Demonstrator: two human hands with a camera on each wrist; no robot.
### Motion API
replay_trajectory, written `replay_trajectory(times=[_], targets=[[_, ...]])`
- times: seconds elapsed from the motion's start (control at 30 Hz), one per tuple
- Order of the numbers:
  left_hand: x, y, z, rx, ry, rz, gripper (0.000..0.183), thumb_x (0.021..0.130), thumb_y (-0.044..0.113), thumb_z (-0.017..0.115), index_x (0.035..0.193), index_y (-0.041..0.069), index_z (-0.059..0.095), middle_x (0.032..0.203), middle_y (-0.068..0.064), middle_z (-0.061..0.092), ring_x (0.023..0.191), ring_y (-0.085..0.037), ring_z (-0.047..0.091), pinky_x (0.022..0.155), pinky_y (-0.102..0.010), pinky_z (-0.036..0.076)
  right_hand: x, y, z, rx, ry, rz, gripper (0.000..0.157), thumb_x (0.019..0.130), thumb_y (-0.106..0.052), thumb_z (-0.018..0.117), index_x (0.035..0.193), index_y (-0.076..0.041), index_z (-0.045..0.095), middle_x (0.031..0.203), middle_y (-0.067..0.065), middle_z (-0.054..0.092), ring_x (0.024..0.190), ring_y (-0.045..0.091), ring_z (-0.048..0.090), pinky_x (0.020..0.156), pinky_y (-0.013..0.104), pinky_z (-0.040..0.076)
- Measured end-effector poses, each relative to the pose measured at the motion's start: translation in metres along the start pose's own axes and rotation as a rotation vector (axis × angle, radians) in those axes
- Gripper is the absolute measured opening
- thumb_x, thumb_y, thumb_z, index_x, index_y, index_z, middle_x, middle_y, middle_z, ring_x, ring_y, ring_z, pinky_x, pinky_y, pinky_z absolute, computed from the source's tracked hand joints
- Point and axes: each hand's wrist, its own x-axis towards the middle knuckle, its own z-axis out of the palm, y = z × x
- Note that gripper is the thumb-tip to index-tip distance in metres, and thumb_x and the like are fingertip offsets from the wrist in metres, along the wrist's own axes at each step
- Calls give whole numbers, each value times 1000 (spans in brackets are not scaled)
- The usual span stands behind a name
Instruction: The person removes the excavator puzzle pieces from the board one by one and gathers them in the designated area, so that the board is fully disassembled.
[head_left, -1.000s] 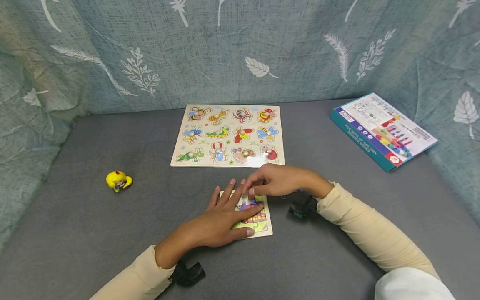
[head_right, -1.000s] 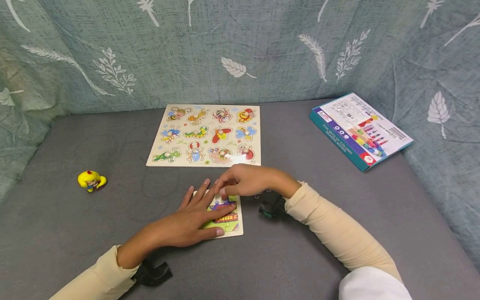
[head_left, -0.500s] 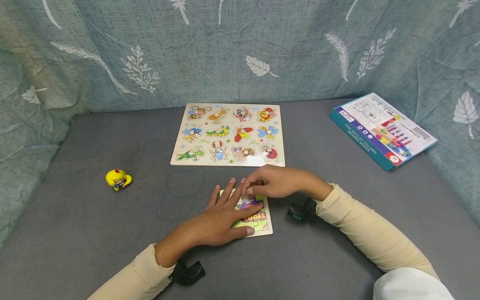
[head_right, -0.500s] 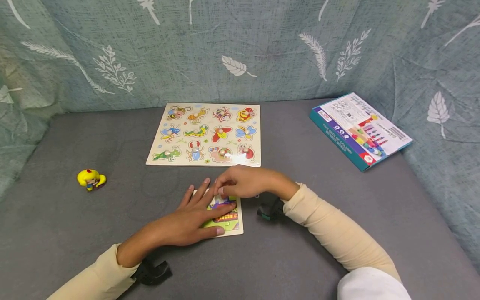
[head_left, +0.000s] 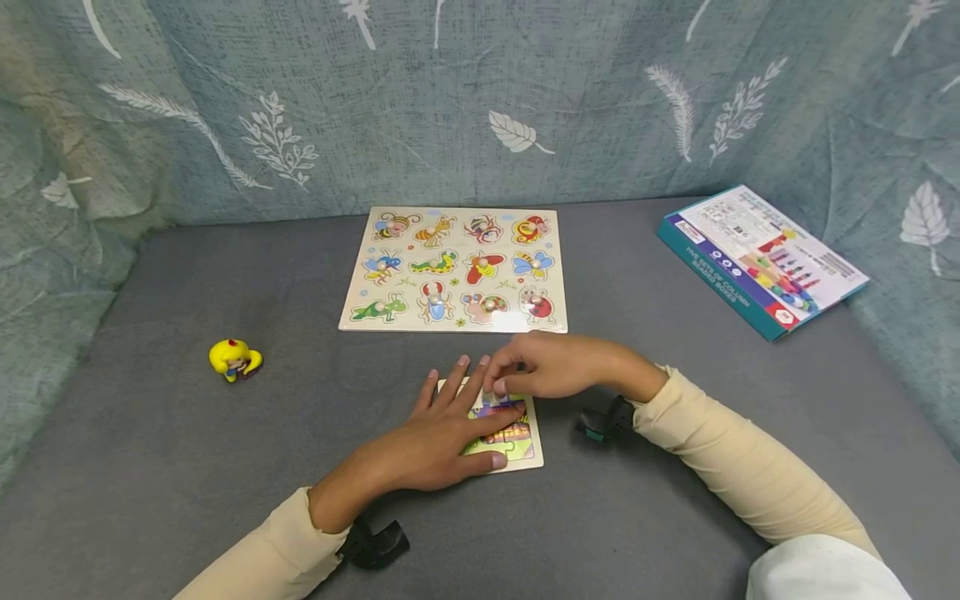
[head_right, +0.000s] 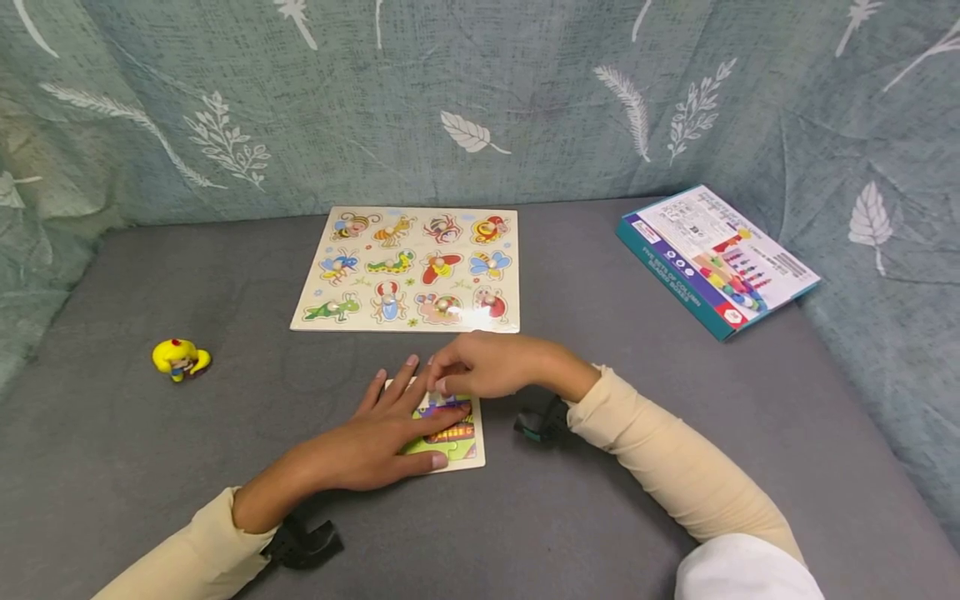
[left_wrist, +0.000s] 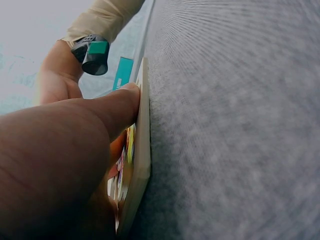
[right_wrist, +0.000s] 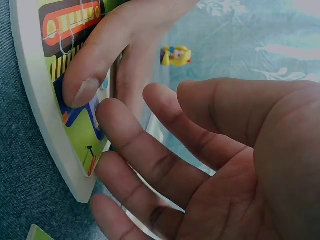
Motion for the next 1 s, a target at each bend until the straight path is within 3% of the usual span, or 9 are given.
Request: replay_trajectory(times=[0.23, 0.47, 1.0], targets=[[0, -1, 1, 2, -1, -2, 59, 97, 53, 50, 151, 34, 36, 161, -10, -10, 143, -33, -21, 107, -63, -11, -1, -2, -1, 12, 53, 55, 21, 99, -8, 53, 115, -7, 68, 104, 0, 67, 87, 10, 59, 79, 30, 48], [0, 0, 1, 1, -3, -5, 59, 97, 52, 51, 151, 33, 36, 161, -13, -9, 143, -31, -22, 108, -61, -12, -1, -1, -3, 78, 125, 137, 21, 98, -1, 52, 114, -2, 67, 108, 5, 68, 81, 14, 59, 73, 30, 48], [-1, -1, 1, 4, 6, 4, 57, 98, 51, 50, 151, 33, 38, 161, -13, -7, 144, -33, -17, 108, -63, -9, 0, 1, -5, 88, 68, 126, 20, 97, 0, 52, 111, 1, 67, 96, 3, 67, 80, 12, 57, 73, 30, 48]])
